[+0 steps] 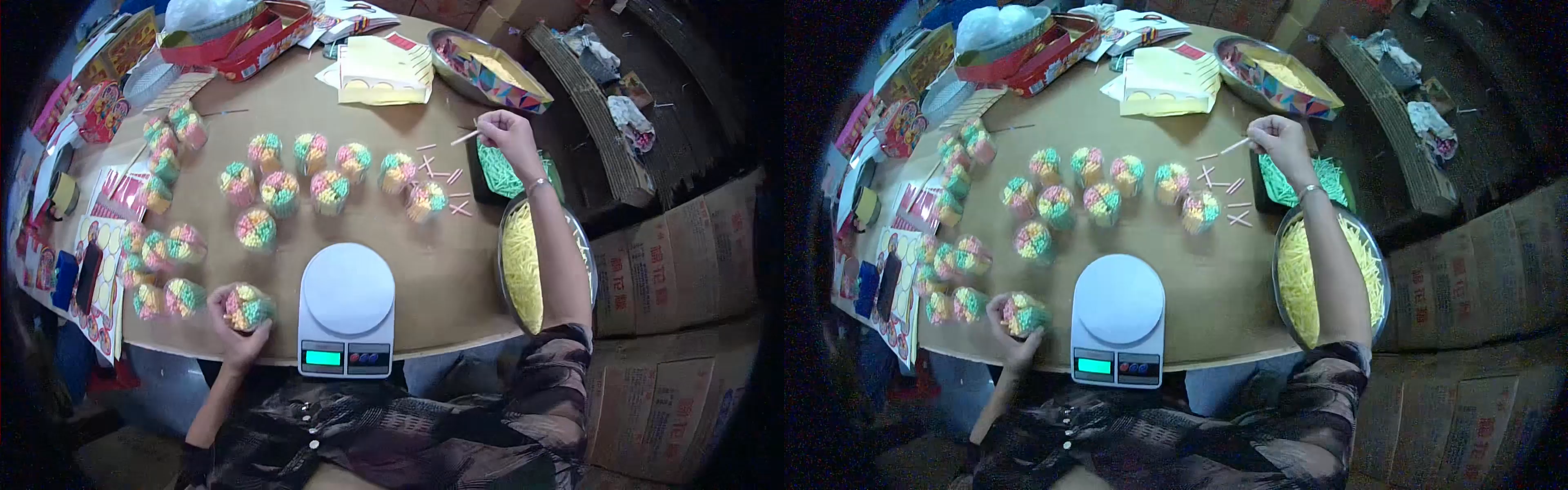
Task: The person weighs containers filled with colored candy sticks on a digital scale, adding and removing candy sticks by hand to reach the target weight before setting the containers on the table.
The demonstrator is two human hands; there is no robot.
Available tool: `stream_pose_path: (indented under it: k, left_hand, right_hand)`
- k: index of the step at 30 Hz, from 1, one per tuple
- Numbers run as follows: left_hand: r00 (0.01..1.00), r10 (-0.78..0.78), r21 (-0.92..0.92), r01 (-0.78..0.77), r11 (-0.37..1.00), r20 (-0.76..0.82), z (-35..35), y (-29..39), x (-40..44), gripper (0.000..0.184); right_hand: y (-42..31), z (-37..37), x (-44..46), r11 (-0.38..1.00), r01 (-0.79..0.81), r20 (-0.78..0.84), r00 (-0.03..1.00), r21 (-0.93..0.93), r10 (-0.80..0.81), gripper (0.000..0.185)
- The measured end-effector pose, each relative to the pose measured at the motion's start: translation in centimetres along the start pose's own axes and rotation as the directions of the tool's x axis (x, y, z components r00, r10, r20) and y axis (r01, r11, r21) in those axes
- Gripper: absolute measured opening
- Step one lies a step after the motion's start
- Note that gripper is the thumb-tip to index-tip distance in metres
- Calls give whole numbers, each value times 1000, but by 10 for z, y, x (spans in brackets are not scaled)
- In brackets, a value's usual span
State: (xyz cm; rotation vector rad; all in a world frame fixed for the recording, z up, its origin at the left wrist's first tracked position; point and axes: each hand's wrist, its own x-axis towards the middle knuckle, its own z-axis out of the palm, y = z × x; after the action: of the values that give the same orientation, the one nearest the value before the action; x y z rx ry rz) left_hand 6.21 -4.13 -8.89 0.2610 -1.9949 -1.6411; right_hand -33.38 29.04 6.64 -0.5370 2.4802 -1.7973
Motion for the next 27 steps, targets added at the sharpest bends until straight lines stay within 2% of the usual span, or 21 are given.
stream_pose_path:
  k: [1,3,4,6,8,9,11,13,16,17,21,22,25,27]
  left_hand:
    - [1000,-7,-17,7,1000,-27,0,-1,0,68]
    - [1000,8,63,-9,998,8,3,4,6,68]
    - [997,43,103,-49,993,60,9,15,13,69]
    - [982,71,49,-81,996,174,30,40,30,71]
    - [953,144,-7,-148,989,265,54,38,41,72]
    - [928,176,41,-200,979,329,63,36,47,71]
    - [882,279,-33,-288,957,381,88,35,55,65]
    - [866,316,16,-349,937,387,102,34,56,67]
    - [877,235,8,-263,965,419,108,34,55,66]
    - [878,235,13,-265,964,416,110,32,55,66]
    - [885,100,19,-121,992,454,113,24,52,70]
    - [887,96,25,-120,992,451,111,25,53,70]
    - [872,259,25,-296,955,416,101,35,56,76]
    - [867,335,24,-369,929,370,88,41,56,78]
  right_hand:
    - [2,1,-16,987,35,114,993,-155,-17,5]
    - [4,7,-49,923,132,178,981,-361,-71,2]
    - [-3,15,-66,932,126,194,979,-339,-62,2]
    - [-16,26,-104,838,177,192,977,-516,-89,4]
    - [-7,31,-130,854,161,201,977,-495,-68,6]
    - [-2,34,-141,856,161,202,977,-490,-69,6]
    - [7,35,-155,783,210,192,974,-586,-118,7]
    - [9,35,-161,777,148,194,980,-612,-34,8]
    - [24,42,-167,785,93,114,993,-612,-29,8]
    - [28,45,-168,787,97,117,993,-609,-32,8]
    - [43,62,-170,866,-61,-58,998,-496,37,7]
    - [52,66,-169,869,-58,-52,998,-492,37,7]
    - [85,72,-172,975,-124,-163,982,-185,94,7]
    - [97,72,-180,975,-222,-190,957,8,219,9]
